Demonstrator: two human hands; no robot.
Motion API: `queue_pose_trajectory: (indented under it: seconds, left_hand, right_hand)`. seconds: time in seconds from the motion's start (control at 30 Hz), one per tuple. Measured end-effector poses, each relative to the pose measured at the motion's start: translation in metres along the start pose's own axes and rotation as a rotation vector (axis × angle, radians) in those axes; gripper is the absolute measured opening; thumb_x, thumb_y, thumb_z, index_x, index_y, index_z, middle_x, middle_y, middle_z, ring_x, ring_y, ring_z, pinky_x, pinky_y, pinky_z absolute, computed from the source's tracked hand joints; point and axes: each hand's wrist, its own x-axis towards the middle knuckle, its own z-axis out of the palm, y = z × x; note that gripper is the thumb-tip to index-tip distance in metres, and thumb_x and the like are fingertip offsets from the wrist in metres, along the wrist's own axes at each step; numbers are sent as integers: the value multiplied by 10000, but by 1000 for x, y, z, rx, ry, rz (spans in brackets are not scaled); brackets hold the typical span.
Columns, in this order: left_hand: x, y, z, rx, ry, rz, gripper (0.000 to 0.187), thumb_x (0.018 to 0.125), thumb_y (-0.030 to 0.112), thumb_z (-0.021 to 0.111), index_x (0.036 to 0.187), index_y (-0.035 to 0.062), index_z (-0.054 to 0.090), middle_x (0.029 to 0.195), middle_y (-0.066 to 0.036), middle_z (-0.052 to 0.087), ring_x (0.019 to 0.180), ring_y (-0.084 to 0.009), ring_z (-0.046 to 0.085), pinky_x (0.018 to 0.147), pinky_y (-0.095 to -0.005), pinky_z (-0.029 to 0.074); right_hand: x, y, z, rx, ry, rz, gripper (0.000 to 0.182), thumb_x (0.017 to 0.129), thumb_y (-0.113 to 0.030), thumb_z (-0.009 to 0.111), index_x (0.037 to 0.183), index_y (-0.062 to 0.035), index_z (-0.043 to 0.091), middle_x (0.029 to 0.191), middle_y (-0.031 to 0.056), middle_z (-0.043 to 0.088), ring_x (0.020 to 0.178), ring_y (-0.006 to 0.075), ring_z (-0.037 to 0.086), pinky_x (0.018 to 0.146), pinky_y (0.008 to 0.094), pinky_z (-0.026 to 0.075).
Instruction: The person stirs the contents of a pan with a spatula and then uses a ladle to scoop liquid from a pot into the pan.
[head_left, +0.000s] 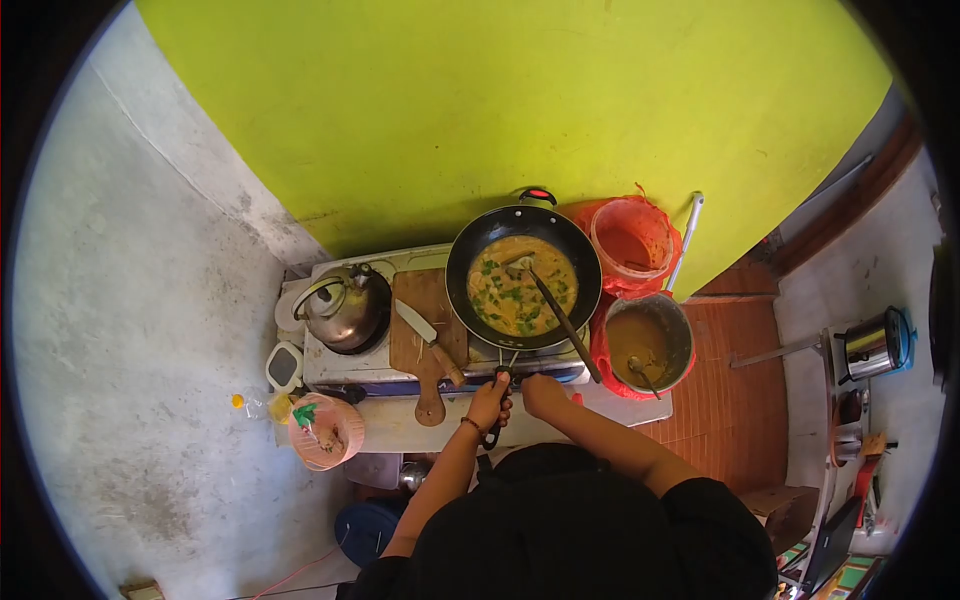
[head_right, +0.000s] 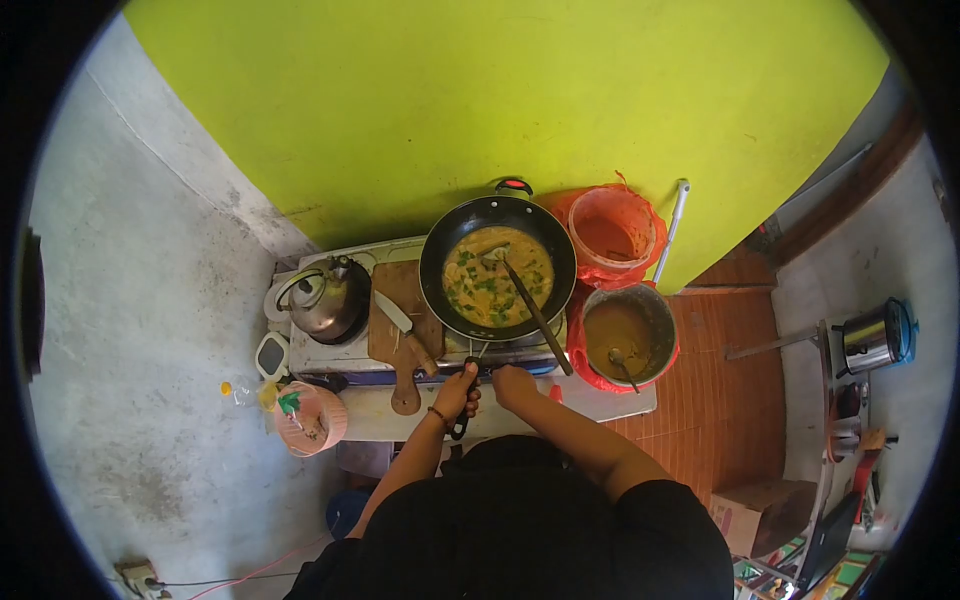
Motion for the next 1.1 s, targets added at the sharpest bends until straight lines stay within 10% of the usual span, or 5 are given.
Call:
queue_pose_trajectory:
  seconds: [0.27, 0.47, 1.1]
  left_hand:
    - [1, 0, -1, 1, 0, 1, 447, 807, 514, 509, 793, 76, 416, 540, 7, 396, 378, -83, 361, 355, -231, 315]
    - [2, -2, -2, 12, -6, -1, 456, 806, 523, 503, 791, 76, 414, 541, 9, 387, 386, -85, 356, 364, -234, 311]
    - [2, -2, -2, 13, -1, 13, 443, 820, 504, 494, 782, 70, 416, 537, 7, 381, 393, -91, 356, 372, -241, 311]
  right_hand:
    - [-32, 21, -92, -166, 672, 79, 181, 683, -87, 550, 827, -38, 451, 842, 169, 472, 710, 352, 532, 626, 427, 468]
    - [-29, 46, -87, 168, 358, 256, 339, 693, 15, 510, 1002, -55, 387, 954, 205, 451, 806, 404, 539, 683, 464, 454]
    - [25, 99, -137, 252, 467, 161, 302, 775, -102, 458, 1076, -87, 477, 818, 232, 581, 791, 384, 571, 691, 470, 447]
